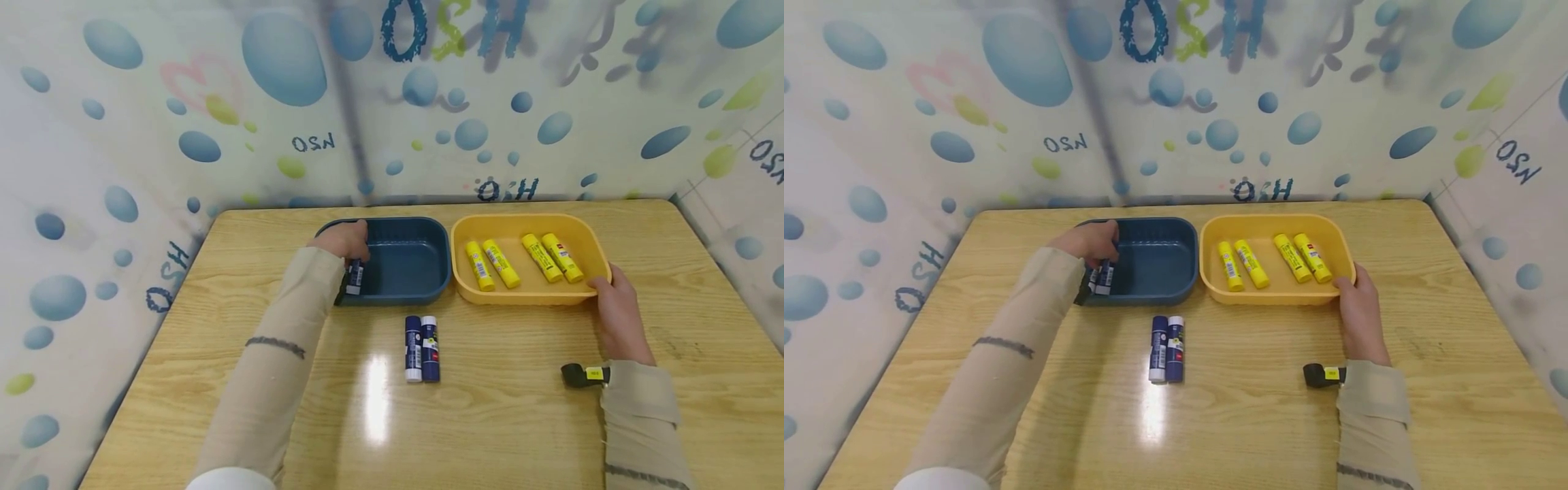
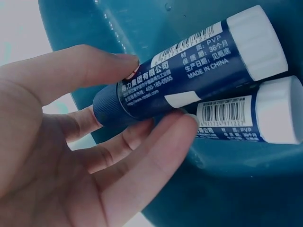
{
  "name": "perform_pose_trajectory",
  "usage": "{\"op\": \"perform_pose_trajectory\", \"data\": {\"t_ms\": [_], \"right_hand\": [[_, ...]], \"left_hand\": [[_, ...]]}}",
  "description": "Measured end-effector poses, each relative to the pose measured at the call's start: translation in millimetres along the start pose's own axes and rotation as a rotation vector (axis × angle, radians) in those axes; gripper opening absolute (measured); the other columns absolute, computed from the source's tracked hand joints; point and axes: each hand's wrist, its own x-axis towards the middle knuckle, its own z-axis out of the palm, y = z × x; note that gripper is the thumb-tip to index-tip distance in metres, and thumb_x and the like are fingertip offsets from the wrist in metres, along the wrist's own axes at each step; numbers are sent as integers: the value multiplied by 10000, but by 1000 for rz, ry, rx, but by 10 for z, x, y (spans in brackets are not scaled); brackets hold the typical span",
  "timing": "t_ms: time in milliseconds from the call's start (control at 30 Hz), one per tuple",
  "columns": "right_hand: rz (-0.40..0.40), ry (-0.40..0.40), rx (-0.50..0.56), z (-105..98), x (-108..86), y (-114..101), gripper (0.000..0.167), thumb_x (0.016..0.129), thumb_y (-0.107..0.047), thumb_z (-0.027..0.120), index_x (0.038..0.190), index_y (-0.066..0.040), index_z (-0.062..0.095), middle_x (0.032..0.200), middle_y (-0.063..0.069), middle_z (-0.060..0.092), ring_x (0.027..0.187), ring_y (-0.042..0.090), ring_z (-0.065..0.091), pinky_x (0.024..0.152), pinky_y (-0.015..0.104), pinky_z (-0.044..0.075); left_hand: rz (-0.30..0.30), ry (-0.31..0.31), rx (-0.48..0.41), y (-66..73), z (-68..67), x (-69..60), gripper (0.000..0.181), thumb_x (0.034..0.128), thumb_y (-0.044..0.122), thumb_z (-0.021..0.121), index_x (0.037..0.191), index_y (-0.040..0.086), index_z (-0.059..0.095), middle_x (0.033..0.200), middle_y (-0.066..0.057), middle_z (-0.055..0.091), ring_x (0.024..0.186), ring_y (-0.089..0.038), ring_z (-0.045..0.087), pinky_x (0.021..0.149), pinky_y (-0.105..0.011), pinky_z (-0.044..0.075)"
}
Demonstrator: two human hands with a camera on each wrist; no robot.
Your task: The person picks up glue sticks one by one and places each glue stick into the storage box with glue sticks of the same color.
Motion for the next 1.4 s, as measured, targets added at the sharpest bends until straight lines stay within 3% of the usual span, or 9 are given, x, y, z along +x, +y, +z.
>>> {"op": "perform_pose_trajectory", "data": {"t_ms": [133,367,533,633,733,933,1200,1400], "right_hand": [[8,-7,-21,11,-11,-6,531,957,-230,304,1443,-218,91,1475,12,112,1247,147,232,1059,336,189],[-7,-12,29,22,-3,7,537,952,-190,314,1443,-199,97,1479,10,99,1259,140,214,1063,322,171],[-8,-4,51,23,-6,9,537,945,-171,326,1441,-186,122,1470,20,126,1240,138,233,1056,297,190],[-3,-2,43,22,-9,12,537,945,-182,328,1441,-193,123,1469,17,128,1238,138,234,1057,302,187],[5,1,15,22,-19,12,536,948,-208,324,1442,-209,115,1470,10,126,1237,139,235,1059,314,187],[7,18,24,7,-14,28,527,949,-220,333,1438,-222,137,1461,11,146,1229,133,246,1054,304,200],[-3,1,37,-14,20,28,531,951,-223,340,1439,-218,130,1458,0,143,1234,130,237,1053,303,200],[-16,5,89,0,27,32,532,944,-168,349,1437,-180,151,1448,24,164,1227,136,254,1042,275,219]], "left_hand": [[-2,5,37,-5,-1,-7,385,874,191,547,1211,107,381,1023,-71,520,748,-221,544,657,-367,431],[13,30,108,-20,8,8,447,864,227,574,1256,99,402,1283,-141,396,998,-245,460,760,-401,414],[18,59,108,-12,35,-3,435,858,251,582,1247,137,422,1341,-158,316,1001,-242,466,785,-427,416],[53,80,117,-7,62,-19,456,862,271,574,1273,146,420,1357,-157,294,978,-231,485,791,-416,425],[112,100,109,-5,98,-45,451,876,300,552,1282,147,431,1337,-109,357,955,-206,502,802,-398,427],[237,137,25,21,187,-151,400,893,356,519,1238,158,469,1117,6,525,846,-165,527,756,-369,426],[328,192,-6,69,290,-391,382,896,405,493,1225,211,486,1011,18,540,783,-139,533,702,-339,439],[363,238,-57,37,344,-568,361,893,407,501,1190,201,512,883,24,547,640,-135,537,615,-300,435]]}}
